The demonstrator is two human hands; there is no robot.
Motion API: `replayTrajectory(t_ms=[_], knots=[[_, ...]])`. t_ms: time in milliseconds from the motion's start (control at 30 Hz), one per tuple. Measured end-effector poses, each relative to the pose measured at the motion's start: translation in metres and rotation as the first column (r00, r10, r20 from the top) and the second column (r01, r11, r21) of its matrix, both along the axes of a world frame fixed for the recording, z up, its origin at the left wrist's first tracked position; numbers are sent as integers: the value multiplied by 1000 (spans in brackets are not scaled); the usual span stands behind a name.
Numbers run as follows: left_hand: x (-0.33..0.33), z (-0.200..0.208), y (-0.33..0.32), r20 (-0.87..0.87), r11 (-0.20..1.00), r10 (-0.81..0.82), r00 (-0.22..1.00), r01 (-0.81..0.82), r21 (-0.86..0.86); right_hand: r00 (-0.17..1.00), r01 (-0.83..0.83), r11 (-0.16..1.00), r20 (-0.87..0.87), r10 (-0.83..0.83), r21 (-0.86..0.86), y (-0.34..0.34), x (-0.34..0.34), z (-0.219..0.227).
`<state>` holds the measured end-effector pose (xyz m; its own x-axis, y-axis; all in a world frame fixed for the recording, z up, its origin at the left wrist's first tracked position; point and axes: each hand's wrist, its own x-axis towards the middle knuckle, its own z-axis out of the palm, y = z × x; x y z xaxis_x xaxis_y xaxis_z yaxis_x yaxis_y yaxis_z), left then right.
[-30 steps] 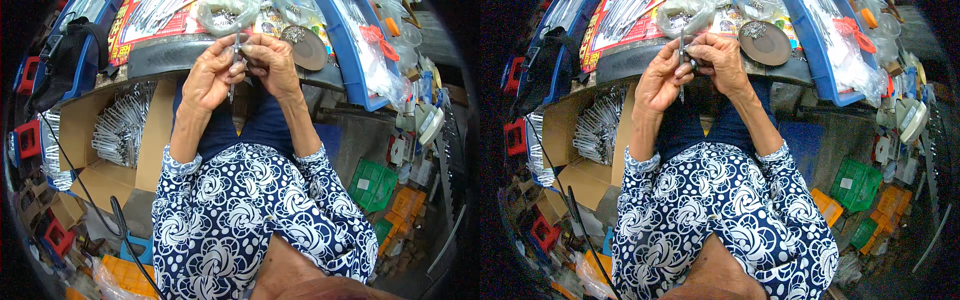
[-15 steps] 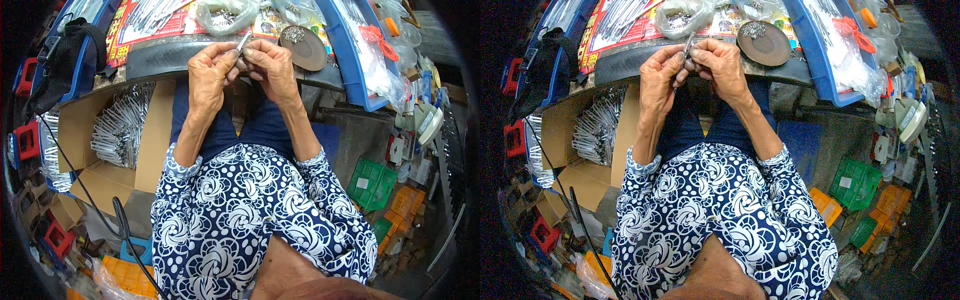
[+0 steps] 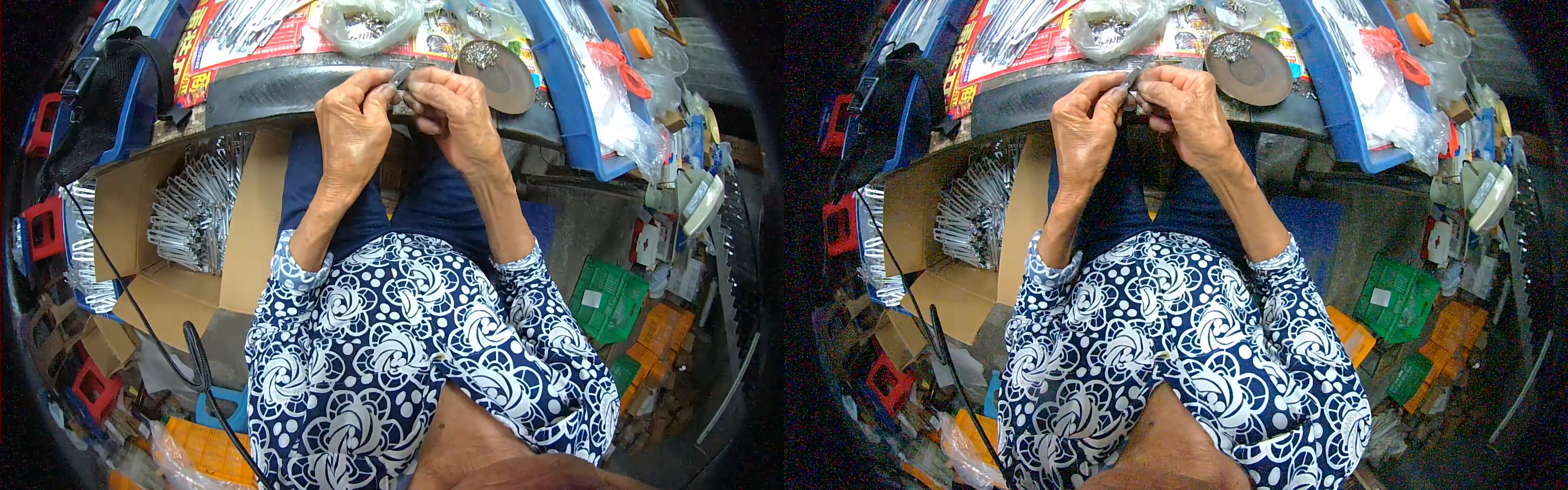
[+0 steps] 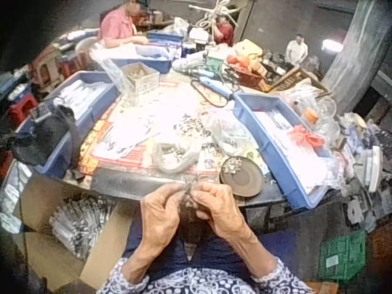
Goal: The person assembles metal parts by picking up pins and inserting them into the joints of metal brackets by hand.
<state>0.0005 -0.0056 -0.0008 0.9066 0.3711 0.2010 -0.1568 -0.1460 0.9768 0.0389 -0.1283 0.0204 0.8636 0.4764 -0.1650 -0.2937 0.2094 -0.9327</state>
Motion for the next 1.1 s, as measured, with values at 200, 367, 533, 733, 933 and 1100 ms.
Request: replayTrajectory(t_ms=[200,367,533,733,933,1100], knots=[[0,0,-1,71,981,56,996,-68,180,990,-62,983,116,82,-175,-3,6,0],[2,-3,-1,-21,998,1,1000,1,61,934,3,934,334,125,-357,-7,20,-7],[3,-3,4,-137,983,-127,983,106,-148,922,47,945,378,83,-322,-6,27,-23],[4,-4,9,-123,817,-333,935,221,-533,952,58,970,305,18,-236,4,25,-19],[4,-1,8,-134,800,-331,934,202,-565,954,50,986,299,0,-160,7,26,-24],[5,-4,5,-145,810,-290,946,162,-563,946,97,967,323,-16,-236,-1,23,-15]])
